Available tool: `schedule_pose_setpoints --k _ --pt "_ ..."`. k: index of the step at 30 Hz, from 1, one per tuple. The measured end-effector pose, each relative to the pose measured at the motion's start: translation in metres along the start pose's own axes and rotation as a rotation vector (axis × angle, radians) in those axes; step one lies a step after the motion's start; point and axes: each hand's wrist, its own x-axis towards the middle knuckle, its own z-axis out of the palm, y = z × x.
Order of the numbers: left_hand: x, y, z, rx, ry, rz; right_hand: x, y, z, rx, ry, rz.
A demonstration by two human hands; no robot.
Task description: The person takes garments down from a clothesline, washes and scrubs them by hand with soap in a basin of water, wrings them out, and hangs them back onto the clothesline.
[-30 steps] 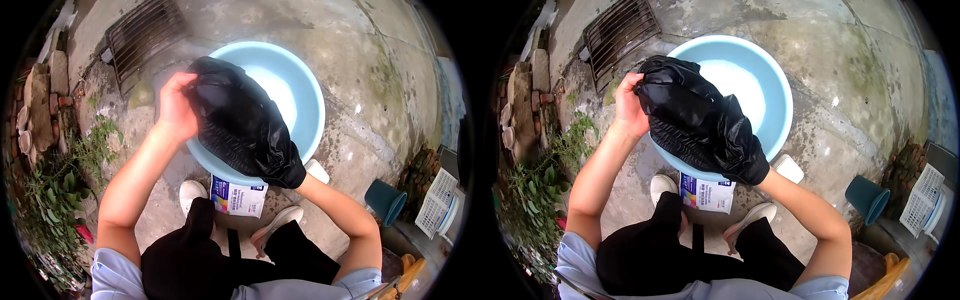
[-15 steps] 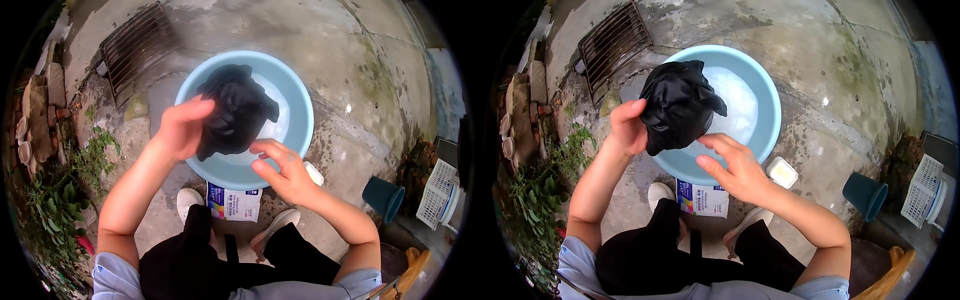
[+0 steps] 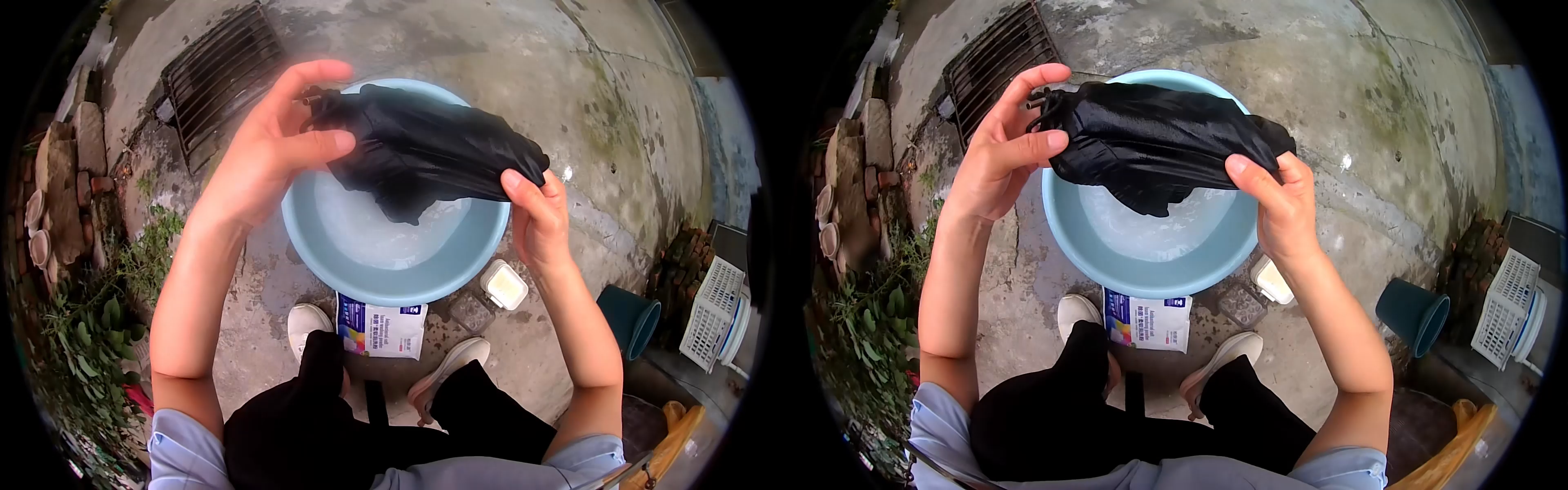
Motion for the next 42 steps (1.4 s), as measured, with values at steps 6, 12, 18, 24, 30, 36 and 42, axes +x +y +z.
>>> schedule_pose_setpoints --k 6,12,18,24,30,36,42 --pt "0.005 0.018 0.015 -0.065 -0.123 0.186 0.012 -0.02 -0.021 0.287 -0.299 0.179" --pt "-0.021 -0.018 0.023 -0.123 -0.176 -0.224 -0.014 0.023 -0.007 -0.16 -0.368 0.722" --pt "-0.061 -0.09 0.009 0.137 -0.134 -0.686 -0.026 0.093 -0.01 -0.271 -0.595 0.973" --pt "-0.042 -0.102 0.023 1.56 -0.205 -0.392 -0.003 0.117 0.003 -1.253 -0.241 0.459" --pt "0.037 -0.171 0.023 1.541 0.033 -0.125 0.025 0.159 0.012 -1.21 -0.054 0.279" --pt "0.049 -0.183 -0.035 0.635 0.129 -0.322 0.015 0.091 -0.032 -0.497 -0.209 0.271" --pt "0.013 -0.109 -0.043 -0.577 0.167 -0.316 -0.008 0.008 -0.075 -0.361 -0.399 0.569"
